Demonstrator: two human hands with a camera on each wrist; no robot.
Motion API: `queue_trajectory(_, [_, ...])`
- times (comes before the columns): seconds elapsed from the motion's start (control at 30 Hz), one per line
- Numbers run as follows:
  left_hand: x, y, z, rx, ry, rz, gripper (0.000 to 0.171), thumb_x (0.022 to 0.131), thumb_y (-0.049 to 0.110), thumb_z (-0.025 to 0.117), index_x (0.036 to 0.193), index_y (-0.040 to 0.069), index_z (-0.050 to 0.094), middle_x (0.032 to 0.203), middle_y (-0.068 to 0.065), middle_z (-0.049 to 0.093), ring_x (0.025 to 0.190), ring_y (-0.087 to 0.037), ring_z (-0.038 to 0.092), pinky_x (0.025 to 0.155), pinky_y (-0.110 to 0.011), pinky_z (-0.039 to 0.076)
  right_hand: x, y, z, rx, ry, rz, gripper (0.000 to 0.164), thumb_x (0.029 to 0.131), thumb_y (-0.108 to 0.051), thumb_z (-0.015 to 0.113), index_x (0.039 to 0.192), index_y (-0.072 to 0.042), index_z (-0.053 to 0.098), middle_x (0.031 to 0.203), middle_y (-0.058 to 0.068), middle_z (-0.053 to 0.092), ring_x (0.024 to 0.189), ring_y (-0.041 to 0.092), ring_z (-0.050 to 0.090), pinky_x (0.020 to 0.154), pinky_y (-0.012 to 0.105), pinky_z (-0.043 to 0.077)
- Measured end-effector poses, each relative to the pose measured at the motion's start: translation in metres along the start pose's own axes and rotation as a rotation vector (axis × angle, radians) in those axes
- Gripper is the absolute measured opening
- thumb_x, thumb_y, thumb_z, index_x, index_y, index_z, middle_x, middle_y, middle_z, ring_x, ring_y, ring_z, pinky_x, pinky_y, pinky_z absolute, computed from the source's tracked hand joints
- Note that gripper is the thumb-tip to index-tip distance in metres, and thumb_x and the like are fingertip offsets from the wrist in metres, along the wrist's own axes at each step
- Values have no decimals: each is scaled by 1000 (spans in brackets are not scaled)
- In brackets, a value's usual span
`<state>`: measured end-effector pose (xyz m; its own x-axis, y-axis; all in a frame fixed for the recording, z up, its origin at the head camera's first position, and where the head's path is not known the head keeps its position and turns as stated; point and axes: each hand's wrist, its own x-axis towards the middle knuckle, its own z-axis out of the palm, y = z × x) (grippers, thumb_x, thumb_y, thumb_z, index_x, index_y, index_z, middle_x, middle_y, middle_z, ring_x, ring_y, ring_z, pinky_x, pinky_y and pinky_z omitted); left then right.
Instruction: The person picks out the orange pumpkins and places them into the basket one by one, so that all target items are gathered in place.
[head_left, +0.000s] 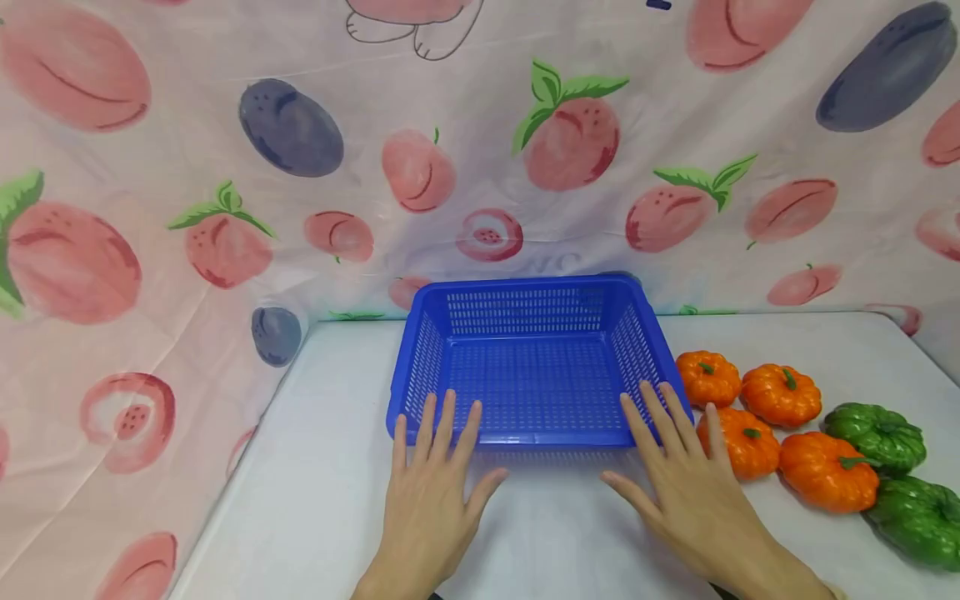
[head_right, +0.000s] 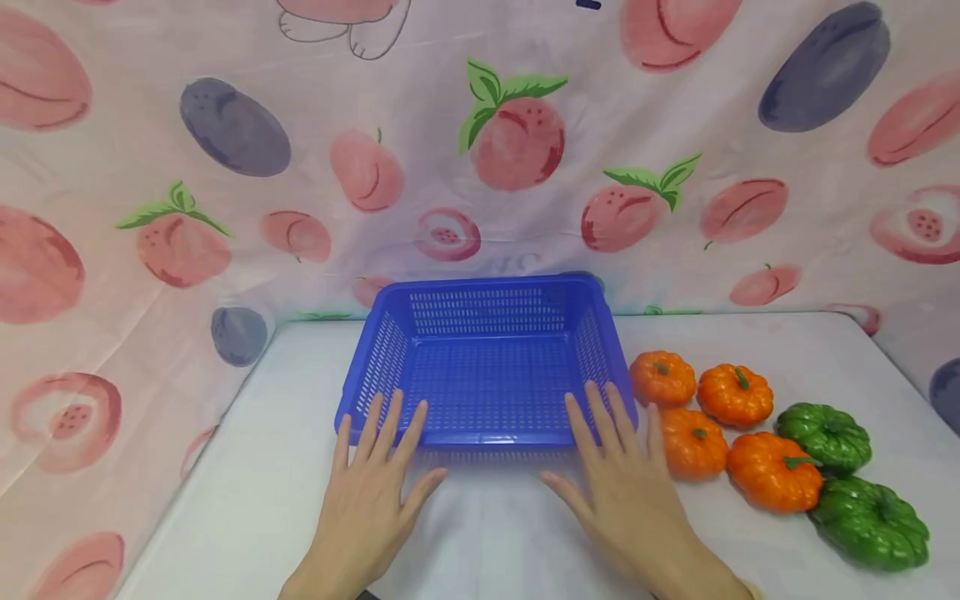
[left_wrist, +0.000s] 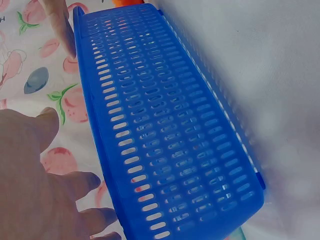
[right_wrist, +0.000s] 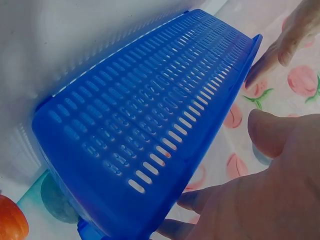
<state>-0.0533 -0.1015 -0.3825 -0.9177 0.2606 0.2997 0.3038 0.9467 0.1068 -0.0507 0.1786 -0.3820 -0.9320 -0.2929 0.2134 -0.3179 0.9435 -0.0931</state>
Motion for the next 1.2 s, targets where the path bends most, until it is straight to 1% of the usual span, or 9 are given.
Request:
queue_trajectory(0.1, [0,-1,0,6,5,5,70,99,62,36,155,20,34,162,-13,27,153,-31,11,119,-57,5,-2,2,0,-11,21,-9,89,96,-62,47,160,-11,12,166,16,6,153,36,2,116,56,-16])
queue_trajectory(0.2, [0,-3,-1,15,11,7,69,99,61,39,156,21,34,162,-13,28,153,-31,11,118,-58,7,-3,4,-1,-15,35,-14,89,95,-61,49,159,-10,14,166,16,9,153,35,3,116,55,-16])
queue_trajectory(0.33, [0,-5,-2,21,25,9,69,98,58,44,155,20,34,161,-13,29,152,-32,14,118,-58,9,-5,7,-3,-7,35,-1,90,95,-60,51,159,-9,15,166,17,10,153,31,-7,116,55,-17])
queue_trajectory(0.43, [0,-6,-2,10,30,13,69,98,57,44,155,20,34,161,-14,30,152,-34,15,118,-58,9,-7,11,-4,-9,37,8,91,94,-59,53,159,-8,14,165,18,12,152,26,-15,115,56,-17])
queue_trajectory(0.53, [1,-8,-3,3,27,16,68,99,57,44,155,19,35,160,-14,31,151,-36,17,118,-58,10,-8,14,-6,-28,36,8,93,94,-61,52,159,-6,13,164,19,13,152,24,-18,115,56,-18])
queue_trajectory(0.77, [3,-14,-4,-14,14,-1,65,99,53,47,154,17,38,159,-15,34,150,-36,22,119,-56,9,-10,19,-11,-50,-1,37,97,92,-63,54,158,-4,14,164,21,13,152,29,-15,115,55,-19])
queue_trajectory(0.87, [3,-17,-3,-39,20,-14,65,99,52,49,152,16,40,157,-16,36,149,-36,24,119,-56,9,-11,25,-12,-55,6,31,98,91,-62,56,158,-3,15,164,21,13,152,31,-13,115,54,-18])
queue_trajectory(1.03, [4,-24,-3,-63,54,-29,61,99,47,53,150,16,44,155,-17,40,146,-37,30,118,-56,15,-12,35,-10,-62,40,2,99,90,-59,60,157,-1,15,164,21,13,153,32,-10,116,54,-17])
queue_trajectory(1.2, [4,-33,-3,-91,75,-40,58,98,42,56,148,14,46,153,-18,42,144,-38,34,117,-56,19,-12,43,-5,-55,39,-6,100,89,-56,63,157,-1,14,162,24,17,153,36,-4,118,50,-16])
